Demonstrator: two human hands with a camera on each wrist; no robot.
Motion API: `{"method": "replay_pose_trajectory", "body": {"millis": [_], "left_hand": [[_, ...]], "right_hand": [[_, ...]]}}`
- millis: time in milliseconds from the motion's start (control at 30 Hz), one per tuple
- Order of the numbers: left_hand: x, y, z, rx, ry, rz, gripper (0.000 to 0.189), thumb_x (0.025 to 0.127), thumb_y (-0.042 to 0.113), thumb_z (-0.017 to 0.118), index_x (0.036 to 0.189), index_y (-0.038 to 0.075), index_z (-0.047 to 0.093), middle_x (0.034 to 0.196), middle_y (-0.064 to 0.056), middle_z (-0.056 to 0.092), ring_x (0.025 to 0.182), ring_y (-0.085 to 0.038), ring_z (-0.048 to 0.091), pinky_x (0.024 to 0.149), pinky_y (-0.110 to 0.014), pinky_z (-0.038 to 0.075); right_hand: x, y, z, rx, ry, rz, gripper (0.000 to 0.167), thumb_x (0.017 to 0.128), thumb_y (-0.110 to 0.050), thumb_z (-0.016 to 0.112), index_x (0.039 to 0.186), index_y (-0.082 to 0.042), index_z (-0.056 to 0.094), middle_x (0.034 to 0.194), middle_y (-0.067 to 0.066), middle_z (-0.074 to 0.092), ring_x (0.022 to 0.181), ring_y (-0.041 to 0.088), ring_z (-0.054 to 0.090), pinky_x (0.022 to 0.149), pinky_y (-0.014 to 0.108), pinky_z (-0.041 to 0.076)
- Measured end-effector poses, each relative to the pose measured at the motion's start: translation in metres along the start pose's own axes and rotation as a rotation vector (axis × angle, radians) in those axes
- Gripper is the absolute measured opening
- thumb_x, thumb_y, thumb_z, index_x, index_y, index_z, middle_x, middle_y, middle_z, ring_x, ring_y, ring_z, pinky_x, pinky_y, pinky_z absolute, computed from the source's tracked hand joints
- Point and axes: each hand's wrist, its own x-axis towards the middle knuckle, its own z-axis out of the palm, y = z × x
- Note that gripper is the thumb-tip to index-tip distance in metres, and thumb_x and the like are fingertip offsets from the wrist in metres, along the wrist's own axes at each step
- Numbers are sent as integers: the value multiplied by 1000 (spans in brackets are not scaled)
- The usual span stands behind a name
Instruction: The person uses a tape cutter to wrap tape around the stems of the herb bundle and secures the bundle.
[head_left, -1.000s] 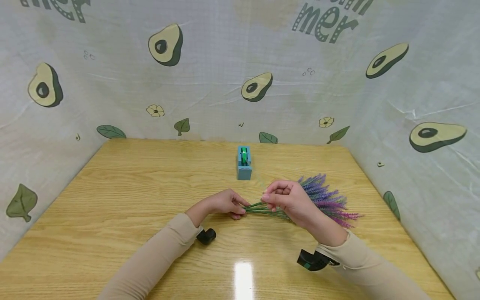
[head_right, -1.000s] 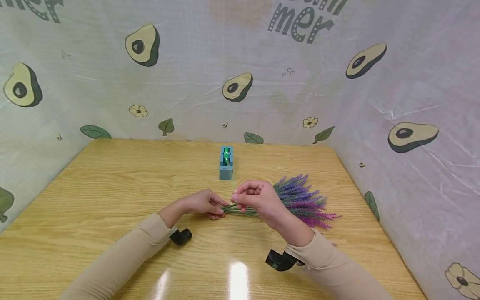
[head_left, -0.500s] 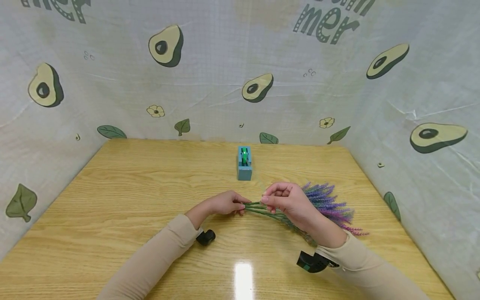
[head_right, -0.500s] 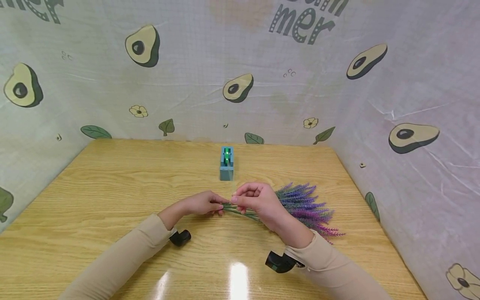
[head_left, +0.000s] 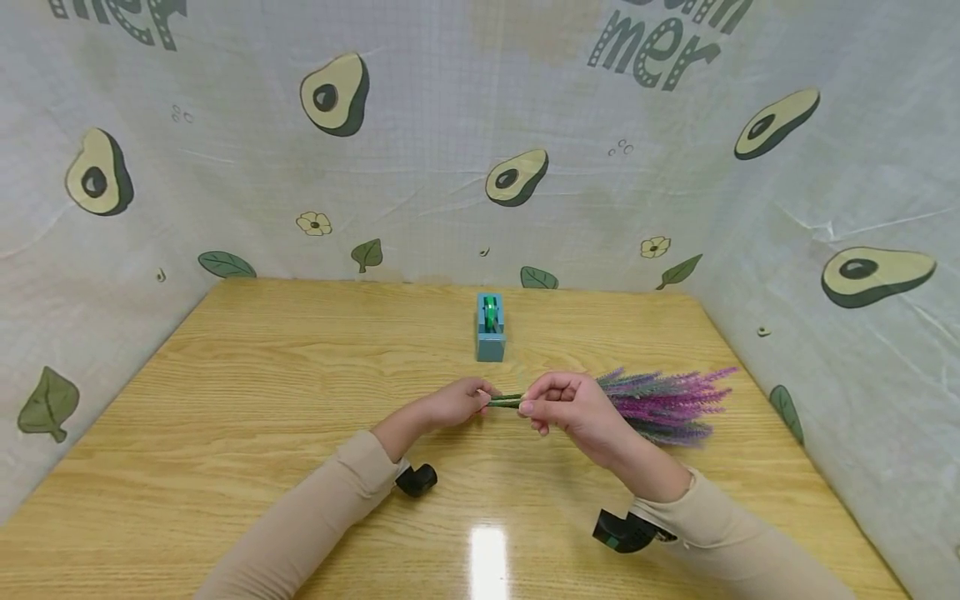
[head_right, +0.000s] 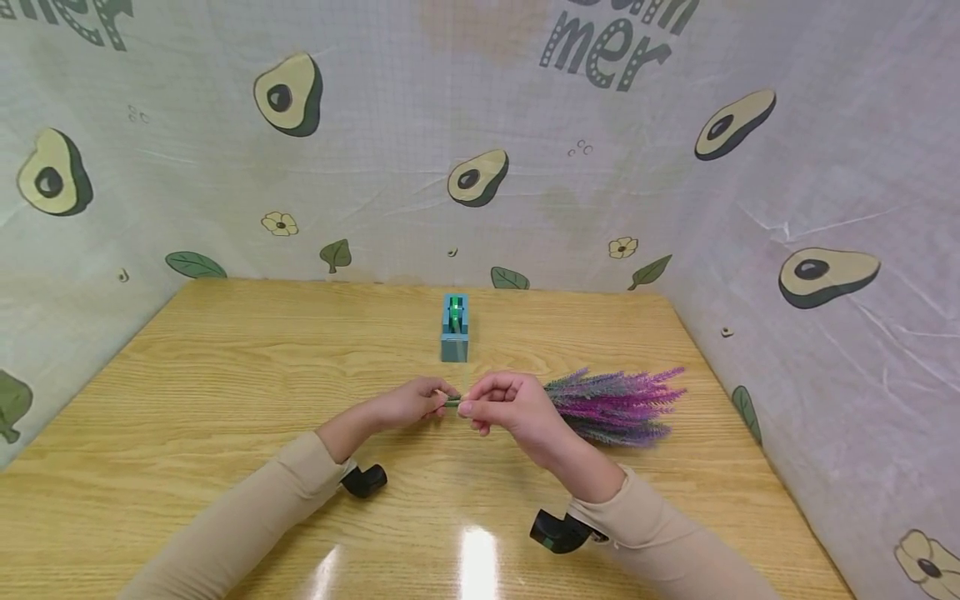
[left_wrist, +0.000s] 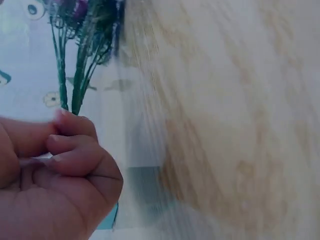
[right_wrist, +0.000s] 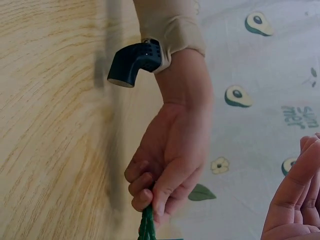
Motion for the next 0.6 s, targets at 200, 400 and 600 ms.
{"method": "replay_pose_trajectory", "body": {"millis": [200,400,600], "left_hand": [[-1,-3,8,142,-32,61,19,98,15,48,112,3,53,76,-7,50,64,-15,41,58,-25,34],[-3,-1,15,434,69,175,18,97,17,52,112,10,59,69,0,55,59,-10,45,55,-25,39],[-4,-2,11,460,99,214,22,92,15,61,111,8,69,98,-3,68,79,-9,57,69,-25,47]], "right_hand": [[-1,0,1,-2,4,6,14,86,1,62,82,-12,67,74,0,65,59,10,55,59,24,50],[-2,0,1,-11,4,11,15,87,0,62,82,-13,67,72,-1,64,59,10,55,60,25,51],[-2,2,0,-28,15,14,14,86,0,62,82,-12,67,73,1,65,59,10,56,59,26,51]]}}
